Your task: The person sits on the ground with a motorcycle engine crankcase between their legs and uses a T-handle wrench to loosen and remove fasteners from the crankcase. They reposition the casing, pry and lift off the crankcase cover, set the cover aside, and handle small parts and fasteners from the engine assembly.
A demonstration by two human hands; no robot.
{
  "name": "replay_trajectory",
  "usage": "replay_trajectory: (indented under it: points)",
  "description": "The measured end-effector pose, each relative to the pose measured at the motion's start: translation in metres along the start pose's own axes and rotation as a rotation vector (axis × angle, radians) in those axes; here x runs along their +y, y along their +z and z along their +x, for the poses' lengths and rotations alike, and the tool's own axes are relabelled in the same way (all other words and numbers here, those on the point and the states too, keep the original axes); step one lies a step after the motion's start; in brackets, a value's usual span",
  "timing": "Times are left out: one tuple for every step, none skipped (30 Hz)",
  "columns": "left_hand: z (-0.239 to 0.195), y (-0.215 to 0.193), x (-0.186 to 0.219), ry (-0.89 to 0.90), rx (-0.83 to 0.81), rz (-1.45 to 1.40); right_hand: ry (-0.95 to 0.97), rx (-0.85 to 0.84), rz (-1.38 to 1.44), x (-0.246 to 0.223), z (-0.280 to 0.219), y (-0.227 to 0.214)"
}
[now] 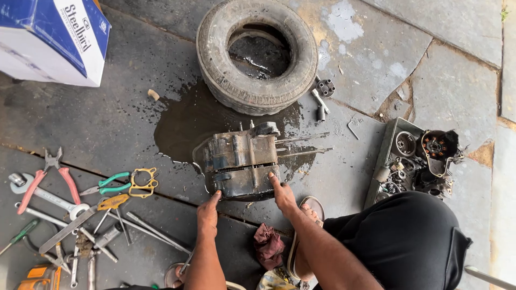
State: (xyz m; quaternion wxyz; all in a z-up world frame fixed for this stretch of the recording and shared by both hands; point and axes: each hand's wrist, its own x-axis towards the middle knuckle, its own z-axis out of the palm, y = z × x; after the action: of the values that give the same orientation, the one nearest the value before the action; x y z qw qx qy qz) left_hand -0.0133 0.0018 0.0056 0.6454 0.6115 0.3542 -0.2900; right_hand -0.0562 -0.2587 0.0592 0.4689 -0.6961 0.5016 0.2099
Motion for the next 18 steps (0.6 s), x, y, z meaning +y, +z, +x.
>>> replay_trajectory:
  points:
    - [-0.001,-0.001,-0.008,0.009,0.001,0.001,-0.007,-0.001,0.006,0.003,0.0,0.0]
    - [-0.003,-0.003,-0.015,0.022,-0.023,-0.043,-0.027,0.004,-0.002,0.006,-0.001,-0.001]
    - [-0.006,-0.003,-0.027,0.031,-0.049,-0.085,-0.043,0.01,-0.011,0.013,-0.002,-0.004]
    - [-0.011,-0.005,-0.026,0.035,-0.05,-0.084,-0.045,0.011,-0.008,0.024,-0.004,0.0]
    - [-0.018,-0.007,-0.028,-0.015,-0.025,-0.065,-0.041,0.026,-0.023,0.038,-0.006,0.001]
    - [-0.026,-0.009,-0.031,-0.064,0.0,-0.045,-0.036,0.042,-0.038,0.052,-0.009,0.003]
    - [-0.031,-0.01,-0.033,-0.058,-0.001,-0.045,-0.042,0.043,-0.034,0.057,-0.018,0.004]
    - [-0.037,-0.011,-0.035,-0.078,0.016,-0.058,-0.018,0.028,0.001,0.062,-0.027,0.005]
    - [-0.042,-0.011,-0.036,-0.098,0.032,-0.073,0.004,0.013,0.035,0.066,-0.035,0.005]
    - [-0.04,-0.009,-0.036,-0.092,0.03,-0.075,-0.002,0.015,0.037,0.067,-0.031,0.005]
    - [-0.042,-0.011,-0.042,-0.089,0.044,-0.09,-0.024,-0.006,0.066,0.075,-0.031,0.005]
    - [-0.045,-0.011,-0.048,-0.085,0.059,-0.106,-0.046,-0.027,0.095,0.084,-0.03,0.005]
    - [-0.045,-0.011,-0.054,-0.091,0.054,-0.097,-0.037,-0.022,0.1,0.087,-0.035,0.003]
    - [-0.046,-0.01,-0.059,-0.106,0.076,-0.097,-0.032,-0.047,0.097,0.09,-0.041,-0.001]
    - [-0.04,-0.005,-0.053,-0.102,0.093,-0.106,-0.047,-0.07,0.098,0.08,-0.04,-0.004]
    - [-0.027,-0.003,-0.061,-0.089,0.085,-0.105,-0.057,-0.064,0.106,0.077,-0.038,-0.006]
    - [-0.016,-0.002,-0.072,0.001,0.097,-0.143,-0.003,-0.122,0.105,0.076,-0.036,-0.008]
    - [-0.004,-0.002,-0.082,0.091,0.108,-0.18,0.05,-0.18,0.104,0.075,-0.035,-0.01]
